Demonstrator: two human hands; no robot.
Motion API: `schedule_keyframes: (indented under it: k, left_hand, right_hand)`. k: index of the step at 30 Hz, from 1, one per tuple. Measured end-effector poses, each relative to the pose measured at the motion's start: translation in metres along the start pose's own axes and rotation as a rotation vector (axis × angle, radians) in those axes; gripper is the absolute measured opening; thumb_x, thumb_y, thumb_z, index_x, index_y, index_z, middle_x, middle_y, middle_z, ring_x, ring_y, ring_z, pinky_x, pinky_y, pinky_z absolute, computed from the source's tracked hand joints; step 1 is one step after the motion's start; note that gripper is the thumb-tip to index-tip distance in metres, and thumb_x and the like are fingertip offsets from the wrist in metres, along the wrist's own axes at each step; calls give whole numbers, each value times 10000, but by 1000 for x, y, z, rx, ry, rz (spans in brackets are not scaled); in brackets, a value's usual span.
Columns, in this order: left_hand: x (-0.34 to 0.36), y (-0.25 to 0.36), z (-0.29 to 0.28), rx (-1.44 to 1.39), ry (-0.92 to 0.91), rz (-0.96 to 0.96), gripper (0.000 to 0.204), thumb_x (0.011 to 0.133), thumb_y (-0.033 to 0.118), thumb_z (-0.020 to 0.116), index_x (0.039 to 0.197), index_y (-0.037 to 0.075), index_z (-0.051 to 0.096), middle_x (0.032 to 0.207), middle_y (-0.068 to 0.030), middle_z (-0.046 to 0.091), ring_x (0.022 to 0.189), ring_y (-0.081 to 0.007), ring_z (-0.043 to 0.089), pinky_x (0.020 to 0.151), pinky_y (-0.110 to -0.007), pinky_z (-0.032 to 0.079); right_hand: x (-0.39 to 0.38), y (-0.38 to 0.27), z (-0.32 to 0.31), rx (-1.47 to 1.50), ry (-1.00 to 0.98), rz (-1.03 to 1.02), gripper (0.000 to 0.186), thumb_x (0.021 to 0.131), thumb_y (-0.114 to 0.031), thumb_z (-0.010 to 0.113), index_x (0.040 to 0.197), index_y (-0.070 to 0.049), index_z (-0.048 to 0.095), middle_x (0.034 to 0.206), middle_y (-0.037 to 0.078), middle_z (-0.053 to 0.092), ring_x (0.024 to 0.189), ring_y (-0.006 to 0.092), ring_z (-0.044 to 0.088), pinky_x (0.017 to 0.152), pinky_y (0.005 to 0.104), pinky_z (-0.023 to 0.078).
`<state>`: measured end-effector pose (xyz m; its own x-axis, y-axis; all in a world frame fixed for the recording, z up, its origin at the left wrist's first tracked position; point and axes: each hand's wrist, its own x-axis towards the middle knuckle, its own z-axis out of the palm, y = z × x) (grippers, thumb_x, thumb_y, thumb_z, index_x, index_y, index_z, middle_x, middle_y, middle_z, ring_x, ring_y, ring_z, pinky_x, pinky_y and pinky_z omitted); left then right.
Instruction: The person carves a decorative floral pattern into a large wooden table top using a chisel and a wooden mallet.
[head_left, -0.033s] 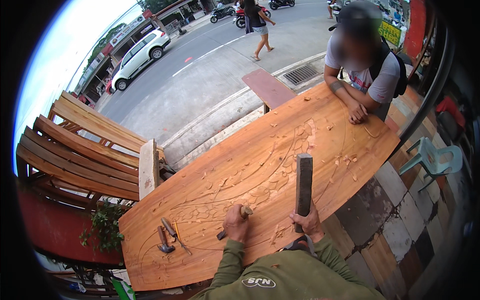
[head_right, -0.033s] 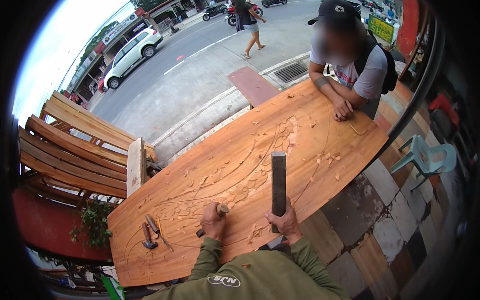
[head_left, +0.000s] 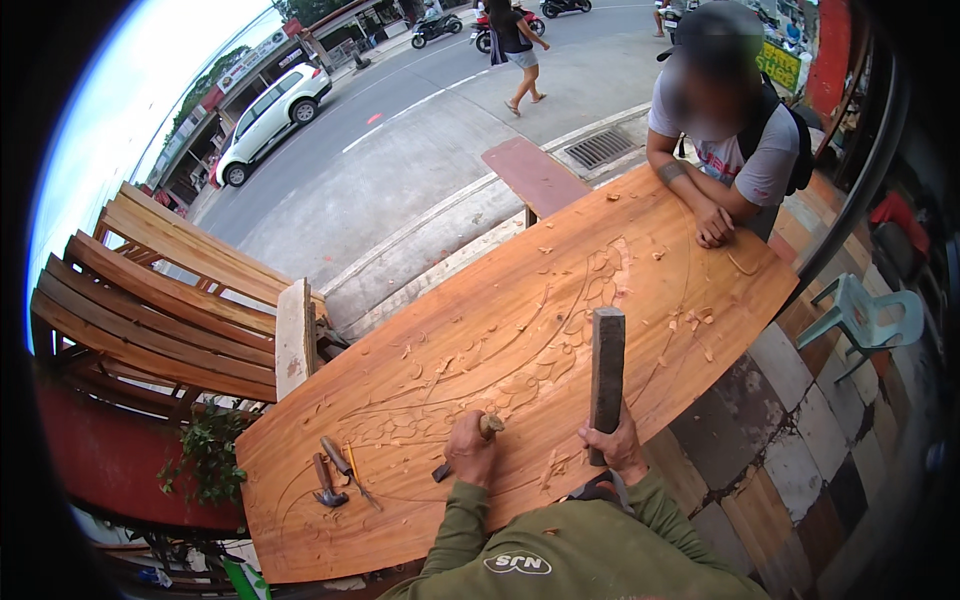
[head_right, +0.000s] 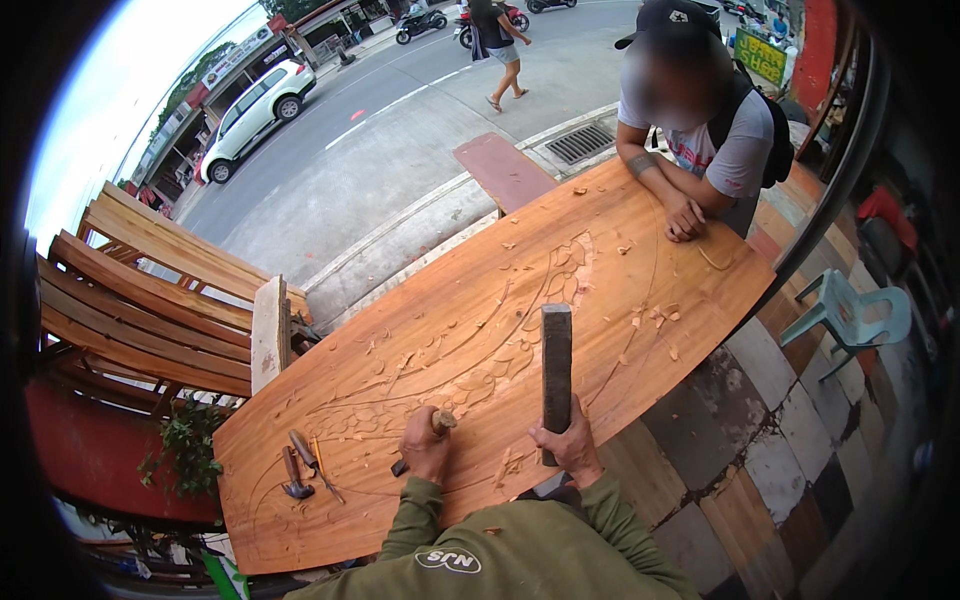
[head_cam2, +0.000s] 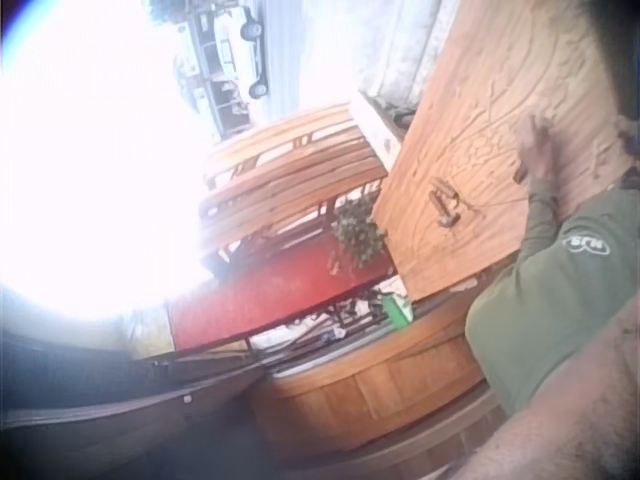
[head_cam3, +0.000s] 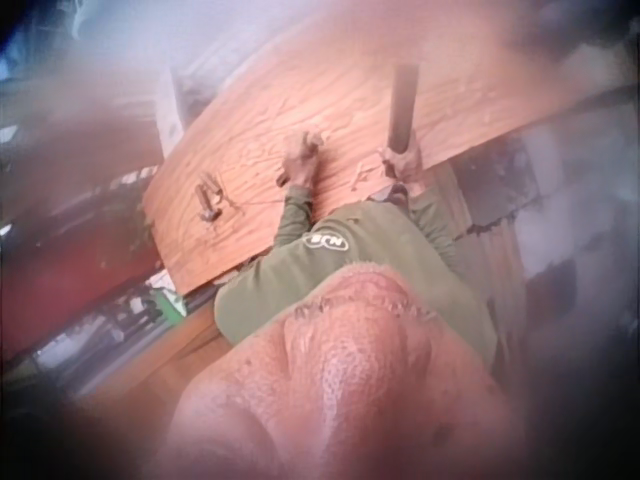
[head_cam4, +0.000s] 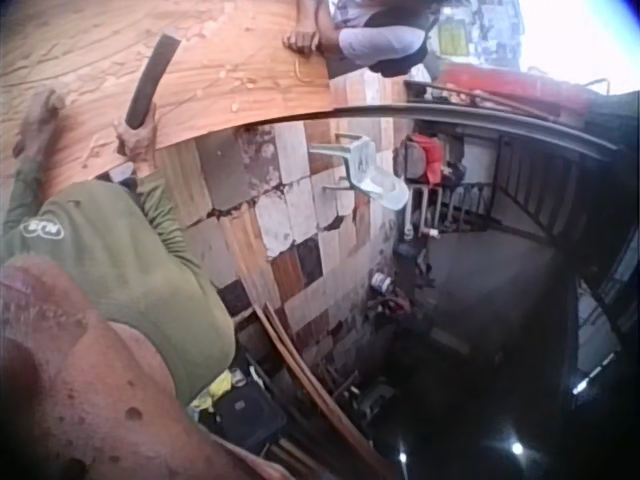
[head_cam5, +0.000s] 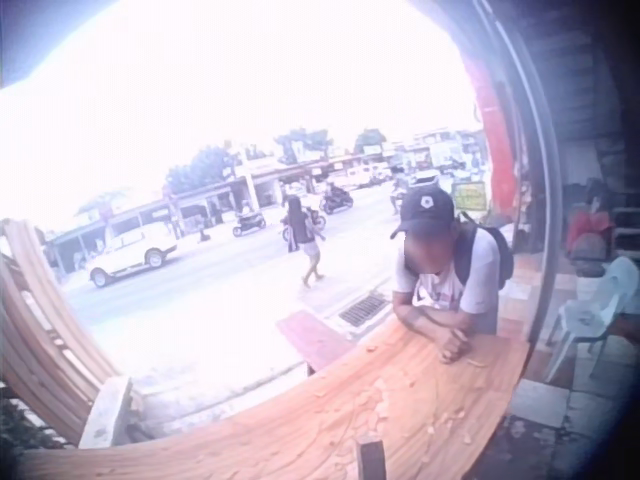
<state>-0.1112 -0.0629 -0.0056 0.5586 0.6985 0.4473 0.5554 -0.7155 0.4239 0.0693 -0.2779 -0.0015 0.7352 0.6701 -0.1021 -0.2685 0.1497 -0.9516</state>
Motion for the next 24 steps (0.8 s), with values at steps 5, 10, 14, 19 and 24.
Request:
schedule_keyframes:
  k: [5, 10, 14, 19, 24]
  left_hand:
    - [25, -7, -1, 45, -111, -152, 284, 856, 209, 816, 1099, 162, 676, 900, -148, 745, 850, -397, 730, 716, -516, 559]
    - [56, -30, -10, 4, -309, -297, 341, 894, 329, 862, 1132, 164, 682, 919, -164, 772, 854, -409, 753, 696, -500, 575]
    - [53, -13, -57, -86, -129, -103, 391, 866, 327, 904, 1140, 144, 693, 892, -124, 766, 802, -350, 752, 670, -445, 580]
    - [17, 19, -70, -187, -330, 261, 392, 774, 206, 895, 1118, 151, 714, 866, -59, 692, 788, -281, 707, 661, -404, 561]
    - [-11, 46, -55, -404, -498, 499, 354, 754, 196, 839, 1081, 171, 703, 850, -29, 606, 754, -255, 654, 639, -403, 529]
  right_hand:
    - [-2, -7, 4, 32, 16, 10, 493, 838, -124, 860, 1217, -38, 558, 840, 22, 659, 736, 127, 647, 689, 305, 560]
    - [1, 0, -4, -14, 18, 40, 522, 837, -191, 864, 1231, -35, 559, 857, 35, 637, 748, 134, 649, 690, 304, 561]
    - [-1, -6, 3, 1, 13, 69, 506, 853, -168, 857, 1234, -33, 553, 874, 41, 633, 762, 146, 659, 697, 312, 572]
    - [-1, 11, 3, 7, 10, 64, 447, 886, -126, 841, 1213, -29, 554, 921, 53, 640, 773, 167, 677, 699, 331, 576]
    - [-23, -7, 9, -129, 76, 44, 392, 875, -124, 843, 1160, -10, 599, 921, 53, 666, 799, 167, 679, 751, 323, 569]
